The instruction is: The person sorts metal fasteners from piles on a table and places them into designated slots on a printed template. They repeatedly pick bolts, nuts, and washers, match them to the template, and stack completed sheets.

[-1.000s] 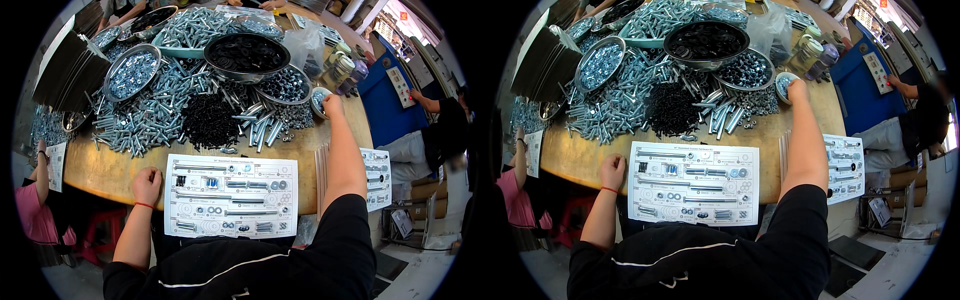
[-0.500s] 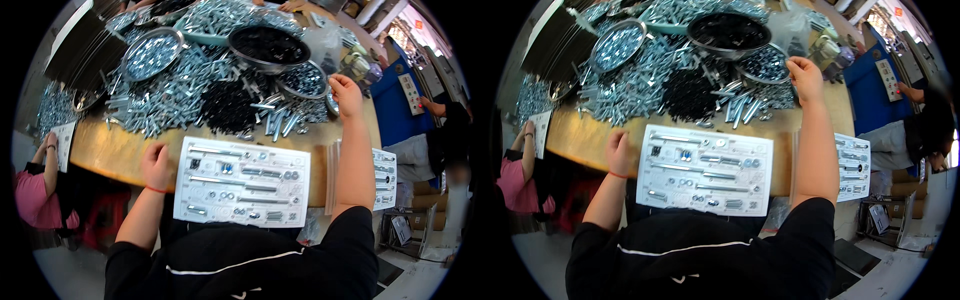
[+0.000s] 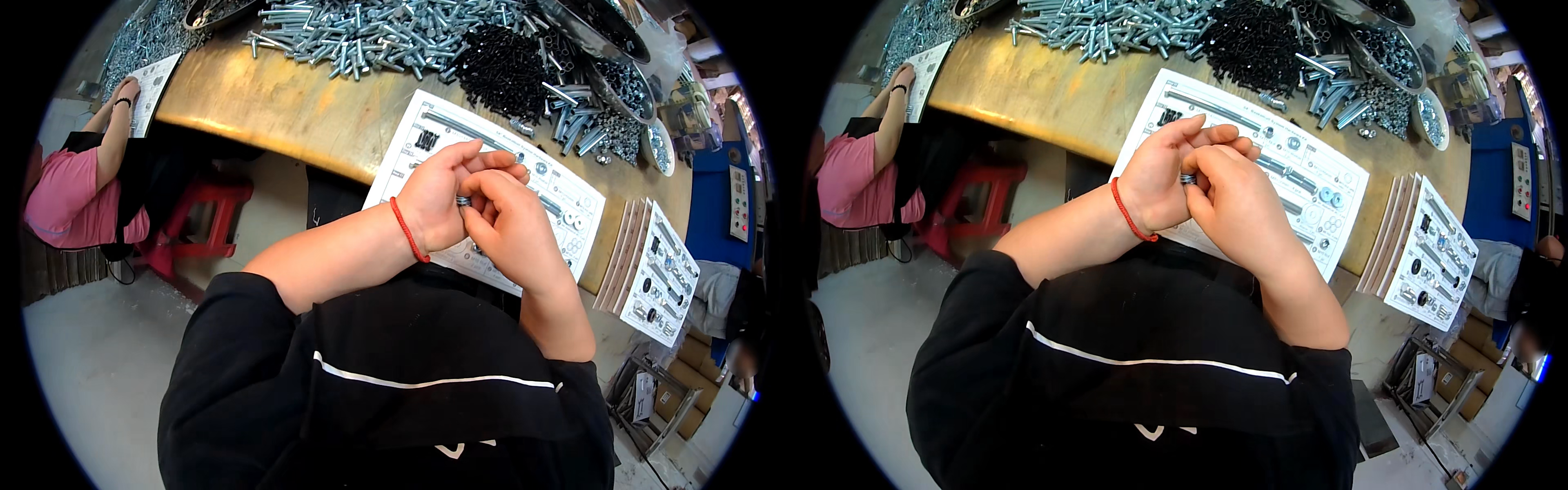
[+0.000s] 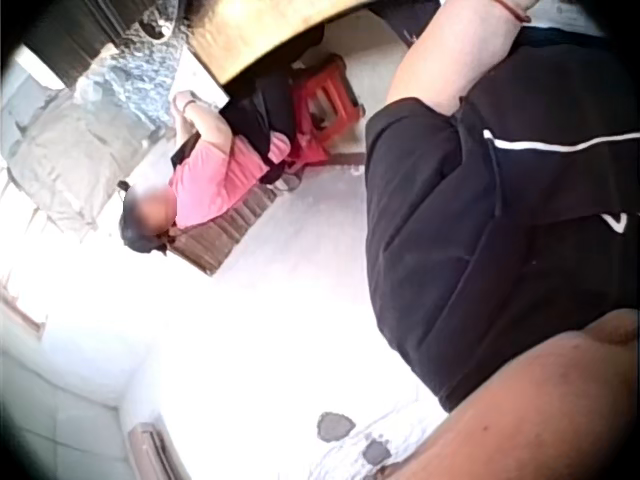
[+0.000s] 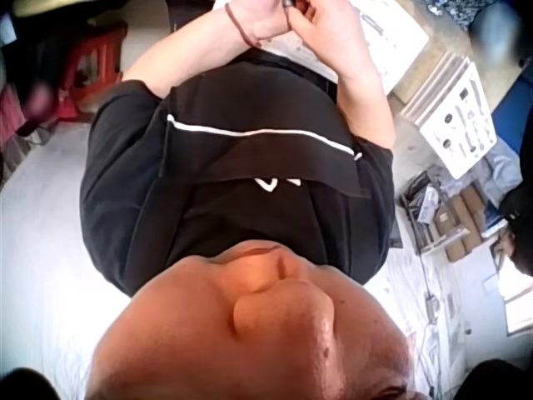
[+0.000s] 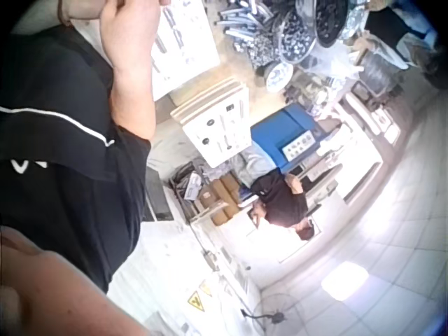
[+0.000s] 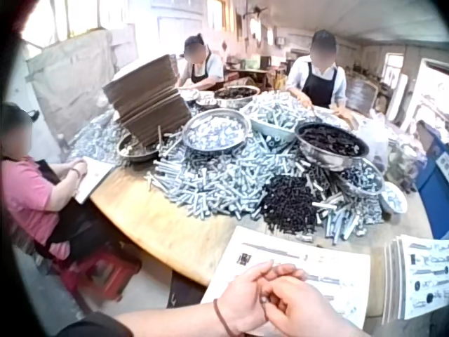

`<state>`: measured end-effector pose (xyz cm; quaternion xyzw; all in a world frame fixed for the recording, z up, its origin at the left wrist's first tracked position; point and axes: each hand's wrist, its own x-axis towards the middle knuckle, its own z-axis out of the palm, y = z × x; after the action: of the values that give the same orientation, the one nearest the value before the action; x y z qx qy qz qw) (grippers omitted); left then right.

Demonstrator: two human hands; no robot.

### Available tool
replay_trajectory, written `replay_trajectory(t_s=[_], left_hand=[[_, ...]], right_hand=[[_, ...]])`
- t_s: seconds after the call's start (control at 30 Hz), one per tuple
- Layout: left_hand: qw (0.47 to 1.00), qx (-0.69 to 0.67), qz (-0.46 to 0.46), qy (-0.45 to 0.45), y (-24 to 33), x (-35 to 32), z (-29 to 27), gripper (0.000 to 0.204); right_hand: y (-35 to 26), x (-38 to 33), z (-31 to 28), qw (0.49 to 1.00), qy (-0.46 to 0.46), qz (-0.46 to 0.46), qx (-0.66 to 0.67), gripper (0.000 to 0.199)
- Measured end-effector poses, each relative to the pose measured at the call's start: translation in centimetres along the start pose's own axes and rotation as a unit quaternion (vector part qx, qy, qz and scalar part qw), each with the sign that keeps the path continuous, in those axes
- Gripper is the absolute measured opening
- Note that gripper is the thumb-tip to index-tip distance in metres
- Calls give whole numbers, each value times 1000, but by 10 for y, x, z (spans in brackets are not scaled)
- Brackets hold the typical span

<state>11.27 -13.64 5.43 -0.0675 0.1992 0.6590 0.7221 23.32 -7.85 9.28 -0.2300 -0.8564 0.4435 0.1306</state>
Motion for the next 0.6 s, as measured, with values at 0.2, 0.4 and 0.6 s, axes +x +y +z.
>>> replay_trajectory(t_s=[0.2,0.4,0.6], left_hand=[[1000,18,3,22,-7,-12,-7,41],[998,62,21,-2,-10,-26,-9,47],[988,151,8,-11,-20,-40,-23,35]], right_hand=[[-9,-10,11,1000,7,29,1,19],[-6,-17,22,997,62,46,21,17],[6,-21,21,968,227,-56,-94,16]])
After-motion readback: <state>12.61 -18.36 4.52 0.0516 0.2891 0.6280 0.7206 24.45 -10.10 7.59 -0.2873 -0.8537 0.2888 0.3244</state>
